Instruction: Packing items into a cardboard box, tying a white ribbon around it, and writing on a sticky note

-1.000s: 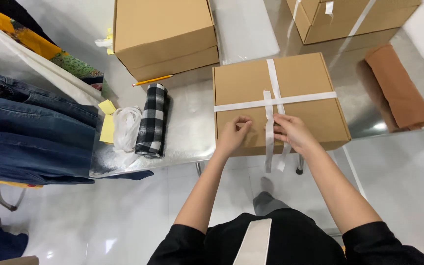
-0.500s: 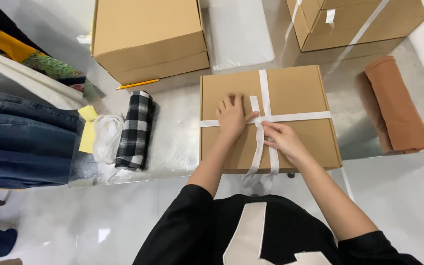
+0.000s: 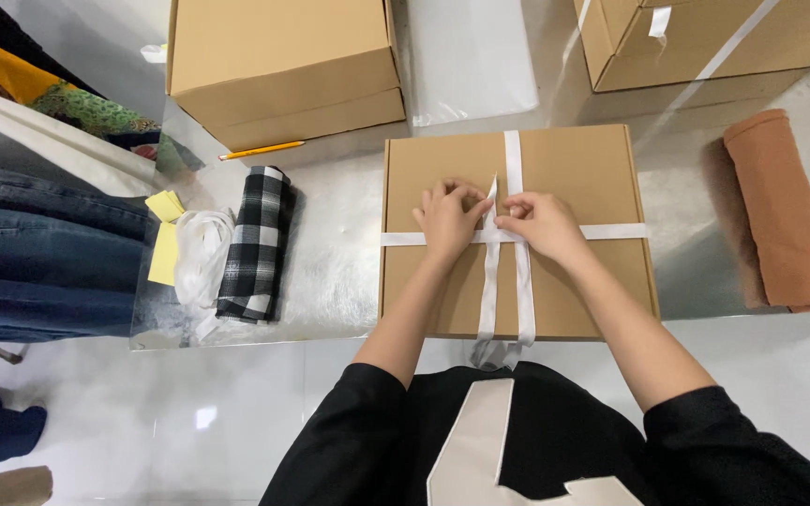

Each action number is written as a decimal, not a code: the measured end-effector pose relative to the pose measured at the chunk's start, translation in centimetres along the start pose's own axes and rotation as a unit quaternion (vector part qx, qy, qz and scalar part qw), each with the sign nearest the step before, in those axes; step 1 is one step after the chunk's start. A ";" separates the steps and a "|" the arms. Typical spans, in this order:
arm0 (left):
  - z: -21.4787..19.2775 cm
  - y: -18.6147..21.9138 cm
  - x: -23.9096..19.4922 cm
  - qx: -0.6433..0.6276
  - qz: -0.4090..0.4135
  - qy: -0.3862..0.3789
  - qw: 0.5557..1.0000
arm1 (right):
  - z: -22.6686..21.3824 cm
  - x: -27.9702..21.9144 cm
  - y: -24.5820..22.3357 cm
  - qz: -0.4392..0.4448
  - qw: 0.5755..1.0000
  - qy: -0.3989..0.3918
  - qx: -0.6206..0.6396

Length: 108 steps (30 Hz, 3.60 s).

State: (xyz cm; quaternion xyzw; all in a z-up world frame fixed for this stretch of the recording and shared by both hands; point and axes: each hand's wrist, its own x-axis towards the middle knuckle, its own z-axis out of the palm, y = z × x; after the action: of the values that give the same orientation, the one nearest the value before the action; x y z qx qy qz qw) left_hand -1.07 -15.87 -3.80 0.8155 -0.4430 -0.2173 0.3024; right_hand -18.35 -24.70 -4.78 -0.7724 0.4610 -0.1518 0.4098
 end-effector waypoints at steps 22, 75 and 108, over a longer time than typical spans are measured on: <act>4.4 2.0 13.1 -0.252 0.072 0.006 0.965 | -6.9 6.9 -3.6 -0.058 0.980 -0.151 0.120; 3.9 4.3 -9.0 -0.291 -0.092 -0.041 0.952 | 1.6 14.4 5.7 -0.082 0.983 0.103 0.125; 2.1 -1.1 -5.6 0.032 0.132 -0.043 0.990 | -8.9 0.5 2.1 0.075 0.882 0.021 0.465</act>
State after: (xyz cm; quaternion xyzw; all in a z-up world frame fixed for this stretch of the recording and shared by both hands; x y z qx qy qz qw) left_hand -4.61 -11.24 -5.57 0.7491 -0.5659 -0.1959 0.2832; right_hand -24.75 -29.97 -0.95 -0.4530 0.4026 -0.3336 0.7221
